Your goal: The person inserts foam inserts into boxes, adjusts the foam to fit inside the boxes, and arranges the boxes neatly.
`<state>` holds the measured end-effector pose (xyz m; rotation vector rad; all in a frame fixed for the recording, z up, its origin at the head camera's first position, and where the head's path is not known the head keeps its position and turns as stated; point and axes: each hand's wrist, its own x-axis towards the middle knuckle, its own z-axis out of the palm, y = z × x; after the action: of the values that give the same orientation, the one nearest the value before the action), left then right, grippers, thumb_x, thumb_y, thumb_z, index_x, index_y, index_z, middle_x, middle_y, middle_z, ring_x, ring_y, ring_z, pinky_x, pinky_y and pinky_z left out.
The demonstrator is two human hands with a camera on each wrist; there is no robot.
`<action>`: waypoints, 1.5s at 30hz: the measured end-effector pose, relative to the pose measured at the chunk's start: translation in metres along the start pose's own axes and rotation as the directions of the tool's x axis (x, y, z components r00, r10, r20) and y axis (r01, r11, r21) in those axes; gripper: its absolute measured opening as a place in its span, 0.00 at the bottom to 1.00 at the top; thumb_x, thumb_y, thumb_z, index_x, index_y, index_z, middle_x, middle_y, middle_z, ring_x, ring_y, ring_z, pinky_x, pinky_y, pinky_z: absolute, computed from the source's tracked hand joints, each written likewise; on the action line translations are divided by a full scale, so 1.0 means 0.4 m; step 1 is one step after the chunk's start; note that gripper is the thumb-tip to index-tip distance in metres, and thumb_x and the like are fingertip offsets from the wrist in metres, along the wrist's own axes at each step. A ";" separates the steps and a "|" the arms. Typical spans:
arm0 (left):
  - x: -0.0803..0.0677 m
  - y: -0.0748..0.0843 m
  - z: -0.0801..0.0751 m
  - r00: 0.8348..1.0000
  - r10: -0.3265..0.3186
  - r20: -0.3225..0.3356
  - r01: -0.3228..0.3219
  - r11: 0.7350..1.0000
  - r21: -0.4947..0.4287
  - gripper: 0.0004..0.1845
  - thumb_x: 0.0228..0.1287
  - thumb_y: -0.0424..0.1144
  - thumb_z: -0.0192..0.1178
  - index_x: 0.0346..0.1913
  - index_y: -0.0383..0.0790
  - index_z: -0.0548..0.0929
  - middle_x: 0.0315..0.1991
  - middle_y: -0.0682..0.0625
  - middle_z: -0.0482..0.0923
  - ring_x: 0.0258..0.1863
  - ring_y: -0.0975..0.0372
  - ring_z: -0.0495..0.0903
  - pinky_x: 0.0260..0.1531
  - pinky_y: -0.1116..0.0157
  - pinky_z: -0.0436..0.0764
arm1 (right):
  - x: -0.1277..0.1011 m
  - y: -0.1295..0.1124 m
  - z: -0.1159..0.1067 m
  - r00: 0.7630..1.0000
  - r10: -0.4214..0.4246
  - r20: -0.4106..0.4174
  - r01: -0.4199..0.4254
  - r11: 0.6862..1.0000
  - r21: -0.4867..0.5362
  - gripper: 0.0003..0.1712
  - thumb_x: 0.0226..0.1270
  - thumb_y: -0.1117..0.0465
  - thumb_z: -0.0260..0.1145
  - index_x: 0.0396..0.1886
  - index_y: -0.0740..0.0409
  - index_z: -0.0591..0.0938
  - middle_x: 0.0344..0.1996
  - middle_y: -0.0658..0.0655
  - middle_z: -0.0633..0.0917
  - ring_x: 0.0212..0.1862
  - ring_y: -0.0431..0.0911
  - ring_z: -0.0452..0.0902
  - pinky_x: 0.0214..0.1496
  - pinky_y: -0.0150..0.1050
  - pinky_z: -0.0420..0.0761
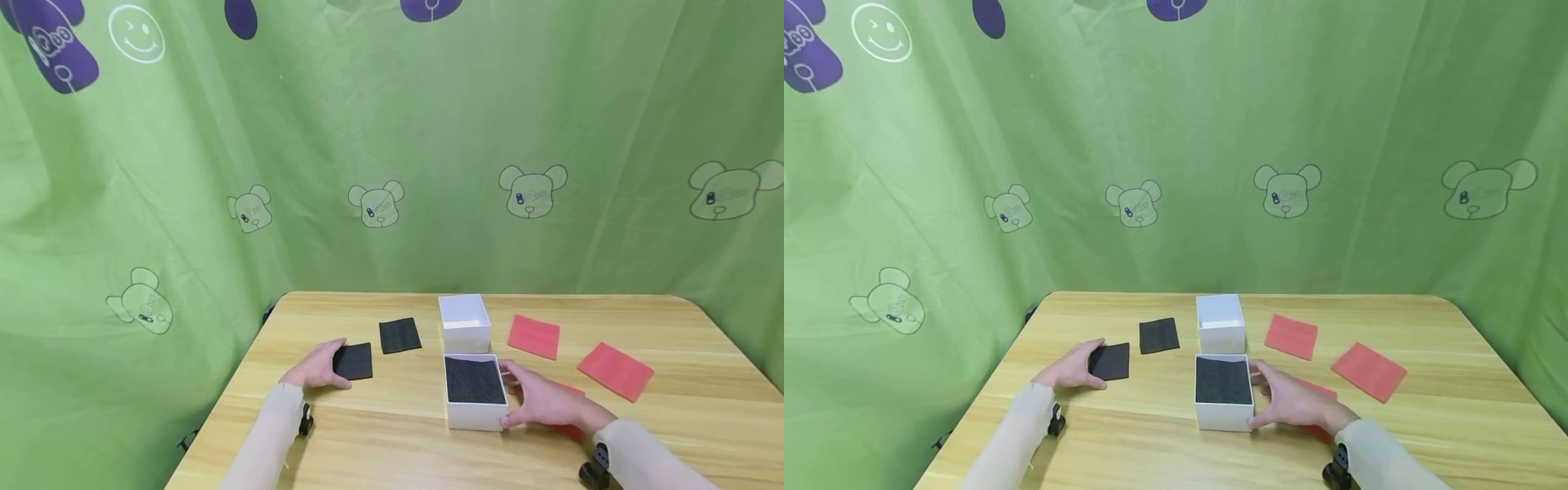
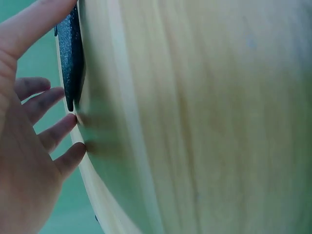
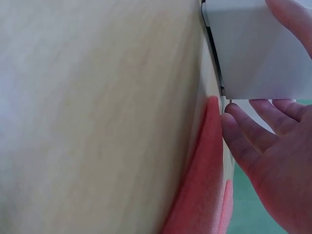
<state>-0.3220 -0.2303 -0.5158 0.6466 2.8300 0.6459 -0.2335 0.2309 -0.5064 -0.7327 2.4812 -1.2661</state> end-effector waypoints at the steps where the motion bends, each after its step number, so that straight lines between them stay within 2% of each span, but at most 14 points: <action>1: 0.001 0.001 0.002 1.000 0.007 0.003 -0.007 1.000 -0.007 0.56 0.43 0.52 0.75 0.71 0.32 0.57 0.68 0.38 0.60 0.66 0.45 0.59 0.64 0.50 0.60 | 0.000 0.000 0.000 1.000 0.000 0.001 0.000 1.000 0.001 0.57 0.41 0.50 0.79 0.68 0.63 0.58 0.61 0.65 0.70 0.60 0.62 0.67 0.61 0.60 0.66; 5: 0.006 0.002 0.008 1.000 0.013 0.003 -0.013 1.000 0.001 0.56 0.43 0.52 0.75 0.71 0.31 0.57 0.67 0.38 0.62 0.65 0.45 0.61 0.63 0.51 0.62 | -0.003 0.000 0.000 1.000 -0.004 -0.001 0.004 1.000 -0.001 0.57 0.40 0.50 0.80 0.67 0.65 0.59 0.61 0.66 0.70 0.60 0.62 0.66 0.61 0.60 0.66; 13: 0.009 0.024 0.008 1.000 -0.008 0.006 0.008 0.997 0.080 0.53 0.44 0.53 0.73 0.71 0.33 0.59 0.65 0.37 0.63 0.62 0.48 0.63 0.61 0.52 0.66 | -0.001 -0.001 0.000 1.000 0.020 0.007 -0.020 1.000 -0.003 0.58 0.41 0.49 0.79 0.68 0.62 0.58 0.61 0.65 0.70 0.60 0.61 0.66 0.61 0.61 0.65; 18: 0.006 0.035 0.012 0.999 -0.039 -0.030 0.041 0.996 0.085 0.51 0.47 0.55 0.68 0.70 0.33 0.59 0.62 0.37 0.64 0.57 0.50 0.67 0.57 0.52 0.69 | 0.003 -0.001 0.001 1.000 0.017 0.015 -0.017 1.000 -0.010 0.57 0.43 0.49 0.79 0.68 0.62 0.58 0.61 0.64 0.70 0.60 0.61 0.66 0.61 0.61 0.65; 22: 0.006 0.043 0.007 0.995 -0.044 -0.084 0.047 0.998 0.033 0.47 0.50 0.55 0.66 0.69 0.35 0.61 0.61 0.39 0.64 0.55 0.52 0.68 0.55 0.53 0.71 | 0.002 0.000 0.003 1.000 0.004 0.010 -0.004 1.000 -0.011 0.58 0.42 0.49 0.79 0.68 0.63 0.58 0.60 0.64 0.71 0.60 0.61 0.66 0.61 0.61 0.65; 30: 0.006 0.093 -0.020 0.981 0.046 -0.189 -0.052 0.998 -0.026 0.40 0.55 0.56 0.64 0.68 0.42 0.65 0.60 0.46 0.66 0.57 0.55 0.68 0.57 0.56 0.69 | 0.002 -0.002 -0.001 1.000 -0.005 0.000 0.005 1.000 -0.025 0.58 0.41 0.49 0.79 0.68 0.63 0.58 0.59 0.64 0.72 0.59 0.60 0.67 0.60 0.61 0.66; 36: 0.002 0.168 -0.026 0.964 0.142 -0.224 -0.158 0.986 -0.058 0.37 0.57 0.52 0.64 0.67 0.43 0.66 0.62 0.46 0.66 0.60 0.55 0.66 0.60 0.54 0.67 | -0.001 0.001 0.004 1.000 0.000 -0.004 -0.001 1.000 -0.022 0.58 0.40 0.49 0.79 0.68 0.62 0.58 0.59 0.64 0.72 0.59 0.60 0.68 0.60 0.61 0.66; 45: 0.000 0.275 -0.011 0.933 0.273 -0.233 -0.293 0.954 -0.057 0.34 0.57 0.57 0.62 0.66 0.51 0.69 0.66 0.52 0.63 0.65 0.57 0.62 0.62 0.54 0.64 | -0.005 -0.002 0.002 1.000 -0.011 -0.002 0.011 1.000 -0.010 0.58 0.40 0.49 0.79 0.68 0.63 0.58 0.59 0.64 0.71 0.59 0.60 0.67 0.60 0.61 0.66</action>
<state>-0.2820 -0.1427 -0.4628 1.0400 2.9105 0.9448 -0.2312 0.2309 -0.5063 -0.7492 2.4901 -1.2598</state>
